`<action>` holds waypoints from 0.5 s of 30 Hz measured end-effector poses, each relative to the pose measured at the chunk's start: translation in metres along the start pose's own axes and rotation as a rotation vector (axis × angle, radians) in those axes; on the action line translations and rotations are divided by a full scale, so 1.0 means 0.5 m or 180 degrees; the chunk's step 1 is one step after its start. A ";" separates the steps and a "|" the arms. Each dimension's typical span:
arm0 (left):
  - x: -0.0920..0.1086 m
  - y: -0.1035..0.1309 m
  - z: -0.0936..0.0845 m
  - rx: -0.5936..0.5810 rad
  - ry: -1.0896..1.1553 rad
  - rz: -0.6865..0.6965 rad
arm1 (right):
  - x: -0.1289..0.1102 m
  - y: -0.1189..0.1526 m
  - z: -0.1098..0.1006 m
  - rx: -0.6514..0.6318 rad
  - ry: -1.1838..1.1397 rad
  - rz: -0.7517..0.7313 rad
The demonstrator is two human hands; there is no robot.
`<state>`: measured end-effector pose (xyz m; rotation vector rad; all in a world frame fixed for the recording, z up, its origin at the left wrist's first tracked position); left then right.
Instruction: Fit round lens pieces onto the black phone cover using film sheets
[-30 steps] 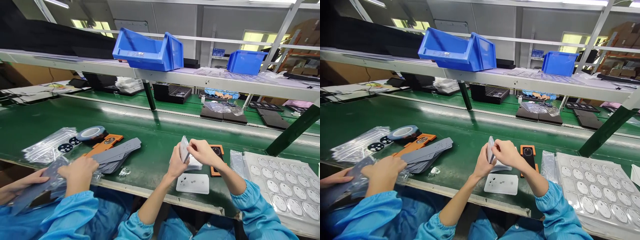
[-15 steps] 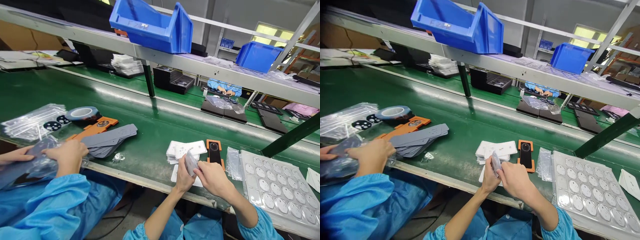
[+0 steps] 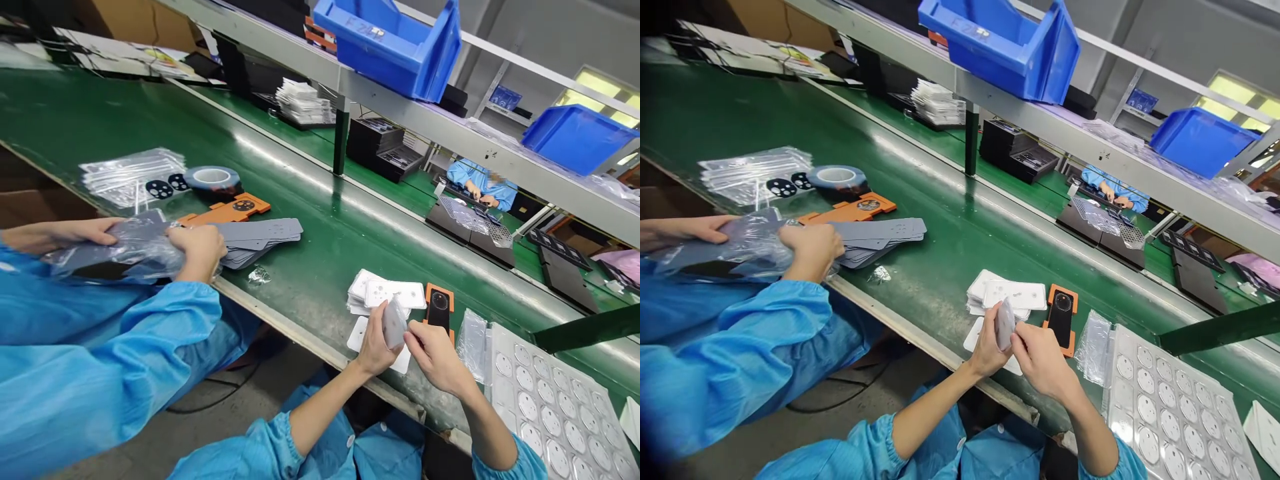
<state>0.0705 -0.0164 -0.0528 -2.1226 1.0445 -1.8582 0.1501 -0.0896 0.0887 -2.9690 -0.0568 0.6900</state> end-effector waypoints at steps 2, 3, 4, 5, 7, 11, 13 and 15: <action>0.001 -0.003 -0.001 -0.0043 0.0056 -0.0025 | -0.008 -0.007 -0.007 0.0040 -0.0053 -0.0076; 0.001 -0.003 0.000 -0.0079 0.0083 -0.0047 | -0.015 -0.010 -0.011 0.0070 -0.0044 -0.0113; 0.000 -0.004 0.000 -0.0120 0.0111 -0.0073 | -0.023 -0.014 -0.016 0.0100 -0.0032 -0.0149; -0.001 -0.005 0.001 -0.0149 0.0136 -0.0103 | -0.032 -0.017 -0.021 0.0112 -0.0019 -0.0191; -0.002 -0.006 0.000 -0.0156 0.0180 -0.0161 | -0.048 -0.024 -0.029 0.0113 0.0033 -0.0266; 0.001 -0.009 -0.005 -0.0080 0.0288 -0.0127 | -0.056 -0.032 -0.043 0.0124 0.0182 -0.0232; 0.005 -0.011 -0.005 -0.0069 0.0326 -0.0009 | -0.055 -0.033 -0.051 0.0111 0.0266 -0.0213; 0.008 -0.012 -0.004 -0.0047 0.0339 0.0101 | -0.055 -0.034 -0.062 0.0124 0.0366 -0.0218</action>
Point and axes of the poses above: each hand's wrist, its own y-axis away from the middle knuckle, its own z-axis out of the palm, x = y × z, the point moved 5 cm from there along -y, towards the middle knuckle, and after that the axes turned 2 degrees about y, right-handed, at the moved point
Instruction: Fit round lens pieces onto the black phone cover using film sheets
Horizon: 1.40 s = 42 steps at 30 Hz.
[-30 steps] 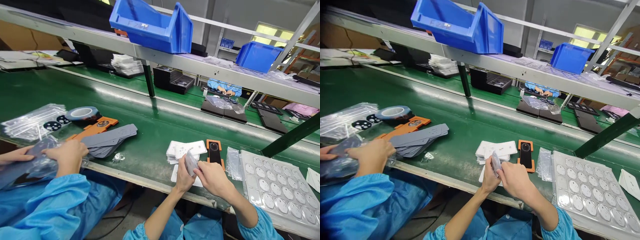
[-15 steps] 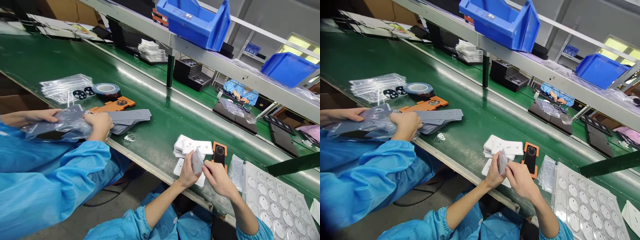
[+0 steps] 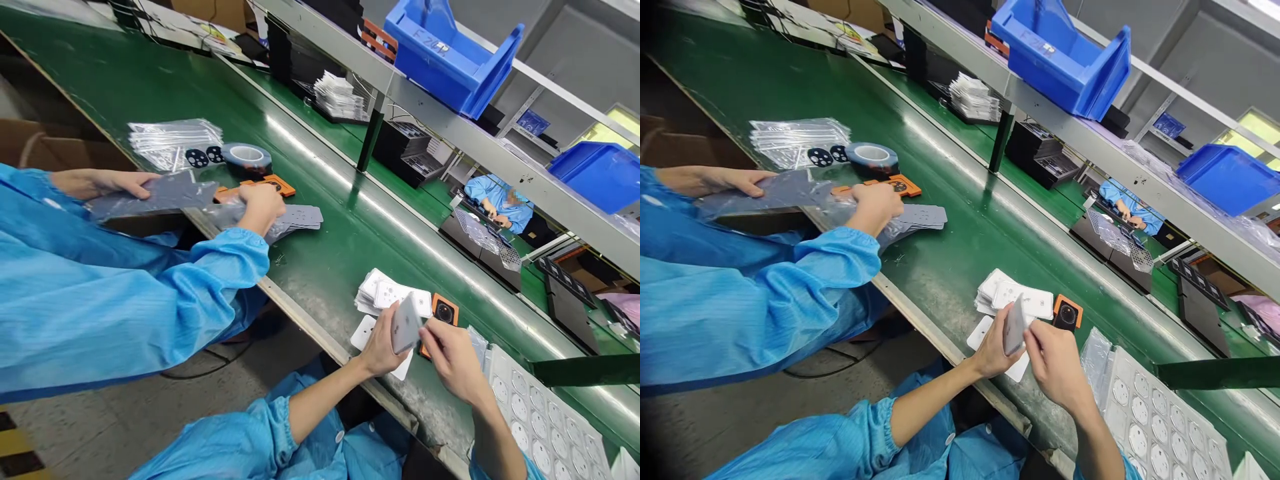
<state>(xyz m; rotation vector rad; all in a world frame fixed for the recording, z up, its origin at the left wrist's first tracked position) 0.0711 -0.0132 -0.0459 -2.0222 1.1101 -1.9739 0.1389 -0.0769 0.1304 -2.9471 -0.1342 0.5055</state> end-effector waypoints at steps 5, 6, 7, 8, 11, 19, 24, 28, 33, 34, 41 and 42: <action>0.005 -0.001 0.002 0.0049 0.0037 0.0049 | -0.006 -0.007 -0.030 0.0188 0.0154 -0.0057; 0.007 -0.001 0.002 0.0061 0.0027 0.0034 | -0.007 -0.008 -0.034 0.0219 0.0165 -0.0066; 0.009 -0.002 0.001 0.0069 0.0011 0.0022 | -0.008 -0.009 -0.039 0.0256 0.0159 -0.0051; 0.012 -0.003 0.001 0.0081 -0.0004 0.0016 | -0.007 -0.010 -0.044 0.0287 0.0140 -0.0024; 0.017 -0.004 0.000 0.0094 -0.0033 0.0077 | -0.009 -0.010 -0.058 0.0324 0.0098 0.0000; 0.015 -0.005 0.003 0.0001 -0.0013 0.0104 | -0.023 -0.012 -0.088 0.0248 0.0158 -0.0151; 0.018 -0.006 0.005 -0.0020 0.0001 0.0054 | -0.021 -0.005 -0.100 0.0419 0.0115 -0.0110; 0.015 -0.003 0.006 0.0036 0.0011 0.0061 | -0.017 0.001 -0.108 0.0484 0.0022 -0.0062; 0.015 -0.001 0.007 0.0054 -0.0016 0.0118 | -0.016 -0.001 -0.109 0.0435 -0.0028 -0.0072; 0.015 -0.002 0.007 0.0055 -0.0021 0.0122 | -0.018 -0.001 -0.108 0.0404 -0.0025 -0.0097; 0.018 -0.003 0.005 0.0007 0.0021 0.0032 | -0.023 0.002 -0.121 0.0421 0.0078 -0.0216; 0.019 -0.003 0.005 -0.0007 0.0014 0.0028 | -0.022 0.003 -0.124 0.0439 0.0075 -0.0210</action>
Point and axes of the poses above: each hand's wrist, its own y-axis away from the middle knuckle, its own z-axis out of the palm, x = y × z, the point moved 5 cm from there along -y, towards the middle knuckle, and after that the axes turned 2 degrees about y, right-handed, at the moved point
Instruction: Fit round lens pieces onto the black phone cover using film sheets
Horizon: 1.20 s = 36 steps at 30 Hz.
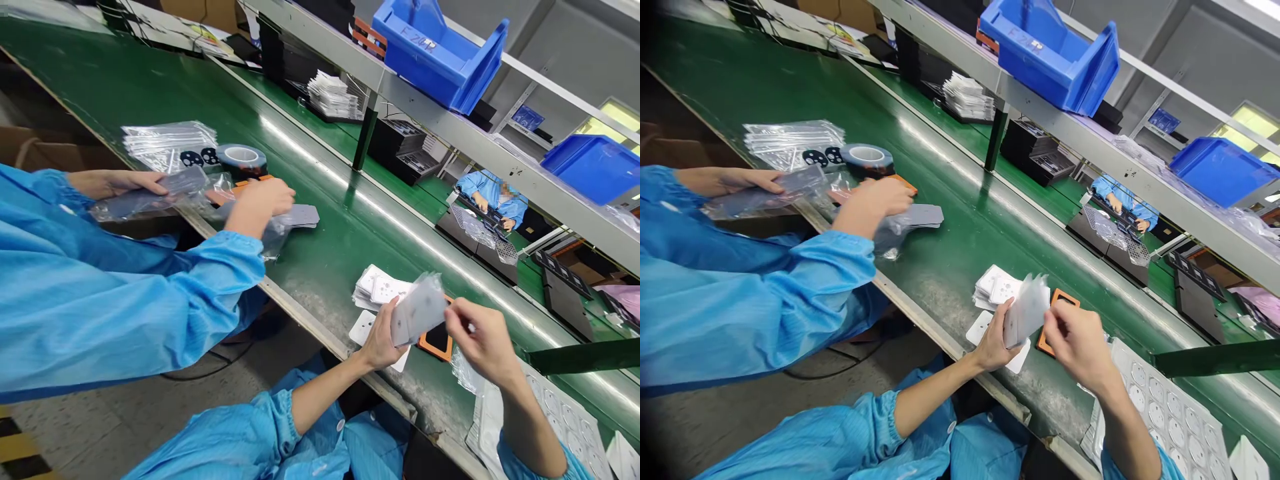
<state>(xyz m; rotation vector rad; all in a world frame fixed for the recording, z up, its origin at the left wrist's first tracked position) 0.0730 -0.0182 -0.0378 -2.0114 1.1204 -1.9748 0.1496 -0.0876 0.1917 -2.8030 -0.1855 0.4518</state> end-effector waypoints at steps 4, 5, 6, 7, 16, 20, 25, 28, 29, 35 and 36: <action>0.002 0.000 0.001 -0.0016 0.0005 0.0011 | 0.004 0.000 -0.011 0.0098 -0.0063 0.0078; 0.003 0.000 0.001 -0.0006 0.0006 0.0018 | 0.004 0.000 -0.012 0.0069 -0.0103 0.0094; 0.003 0.000 0.001 0.0015 0.0006 0.0030 | 0.006 0.000 -0.011 0.0031 -0.0143 0.0122; 0.004 0.000 0.001 0.0033 0.0002 0.0049 | 0.007 0.000 -0.012 0.0011 -0.0180 0.0160; 0.016 -0.006 -0.005 0.0104 0.0087 0.0104 | 0.015 0.003 -0.005 -0.0044 -0.0361 0.0250; 0.015 -0.006 -0.006 0.0067 0.0169 0.0028 | 0.013 -0.002 -0.019 0.0166 -0.0313 0.0243; 0.012 -0.006 -0.006 0.0067 0.0224 -0.0015 | 0.017 0.003 -0.057 0.0362 -0.0130 0.0201; 0.011 -0.007 -0.008 0.0049 0.0252 -0.0032 | 0.057 0.031 -0.108 0.0785 -0.0149 0.0458; 0.011 -0.007 -0.009 0.0043 0.0268 -0.0044 | 0.081 0.045 -0.128 0.0930 -0.0201 0.0569; 0.008 -0.006 -0.014 0.0104 0.0231 -0.0136 | 0.318 0.153 -0.180 0.0900 -0.0550 0.1354; 0.007 -0.006 -0.014 0.0111 0.0214 -0.0139 | 0.365 0.174 -0.164 0.0585 -0.0535 0.1558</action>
Point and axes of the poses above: each hand's wrist, its own y-axis away from the middle knuckle, its own z-axis out of the palm, x = y × z, the point moved 5 cm from there along -y, towards the middle knuckle, and after that the axes turned 2 degrees about y, right-handed, at the moved point
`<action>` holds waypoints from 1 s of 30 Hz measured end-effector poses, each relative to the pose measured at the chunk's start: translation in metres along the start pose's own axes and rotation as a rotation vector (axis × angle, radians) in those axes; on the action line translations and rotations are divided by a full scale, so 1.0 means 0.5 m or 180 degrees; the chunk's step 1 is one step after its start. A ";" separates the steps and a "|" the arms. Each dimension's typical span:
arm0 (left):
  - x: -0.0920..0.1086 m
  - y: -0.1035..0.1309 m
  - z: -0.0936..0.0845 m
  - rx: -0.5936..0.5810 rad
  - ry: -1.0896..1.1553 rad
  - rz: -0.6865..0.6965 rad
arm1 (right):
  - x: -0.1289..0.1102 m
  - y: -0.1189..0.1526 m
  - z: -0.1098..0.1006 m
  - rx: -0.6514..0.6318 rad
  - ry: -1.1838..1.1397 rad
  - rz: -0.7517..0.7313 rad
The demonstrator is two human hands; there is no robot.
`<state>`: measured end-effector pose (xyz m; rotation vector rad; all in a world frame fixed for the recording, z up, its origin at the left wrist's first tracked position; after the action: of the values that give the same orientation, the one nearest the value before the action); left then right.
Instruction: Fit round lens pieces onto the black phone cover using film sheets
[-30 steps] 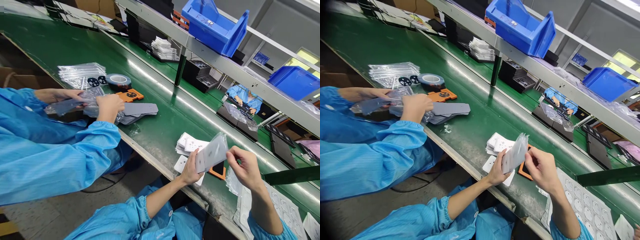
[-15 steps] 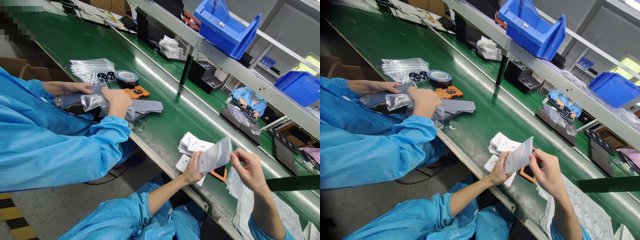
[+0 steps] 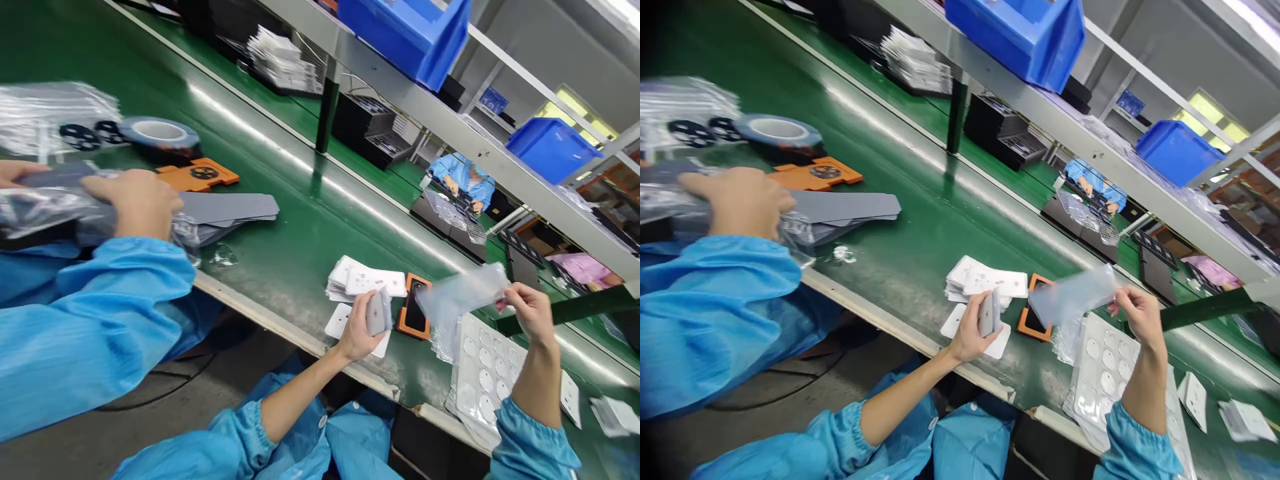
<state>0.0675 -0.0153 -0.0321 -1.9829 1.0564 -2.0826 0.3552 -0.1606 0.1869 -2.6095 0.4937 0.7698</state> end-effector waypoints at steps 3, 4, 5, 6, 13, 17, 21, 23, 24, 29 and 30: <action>-0.002 -0.002 0.001 -0.0040 -0.0058 -0.0008 | 0.154 0.010 0.053 -0.0960 0.0683 0.0688; -0.002 -0.003 0.001 -0.0056 -0.0083 -0.0005 | 0.194 0.015 0.075 -0.1113 0.0844 0.0811; 0.000 -0.004 0.001 -0.0068 -0.0112 0.0002 | 0.227 0.019 0.099 -0.1207 0.0982 0.0895; 0.002 -0.004 0.000 -0.0071 -0.0147 0.0009 | 0.254 0.022 0.121 -0.1236 0.1083 0.0943; 0.013 -0.006 -0.001 -0.0033 -0.0381 -0.0002 | 0.347 -0.001 0.192 -0.1483 0.1374 0.1104; 0.015 -0.007 -0.001 -0.0028 -0.0396 0.0009 | 0.357 -0.025 0.188 -0.1655 0.1277 0.1221; 0.018 -0.009 -0.001 -0.0045 -0.0343 0.0056 | 0.338 -0.031 0.192 -0.1614 0.1392 0.1414; 0.017 -0.008 -0.002 -0.0035 -0.0314 0.0048 | 0.321 -0.032 0.192 -0.1530 0.1598 0.1544; 0.017 -0.007 -0.002 -0.0032 -0.0296 0.0050 | 0.311 -0.034 0.189 -0.1462 0.1733 0.1617; 0.012 0.001 0.001 -0.0080 -0.0135 0.0044 | 0.212 -0.040 0.172 -0.0823 0.2454 0.1858; 0.010 0.002 0.002 -0.0090 -0.0104 0.0030 | 0.174 -0.035 0.179 -0.0682 0.2520 0.1776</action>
<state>0.0673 -0.0191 -0.0284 -2.0135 1.0932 -2.0344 0.3918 -0.1251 0.0715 -2.9338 1.4655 -0.1432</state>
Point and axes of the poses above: each hand's wrist, its own y-axis away from the middle knuckle, its own z-axis out of the palm, x = y × z, the point moved 5 cm from there along -y, towards the middle knuckle, and after that the axes turned 2 degrees about y, right-handed, at the moved point
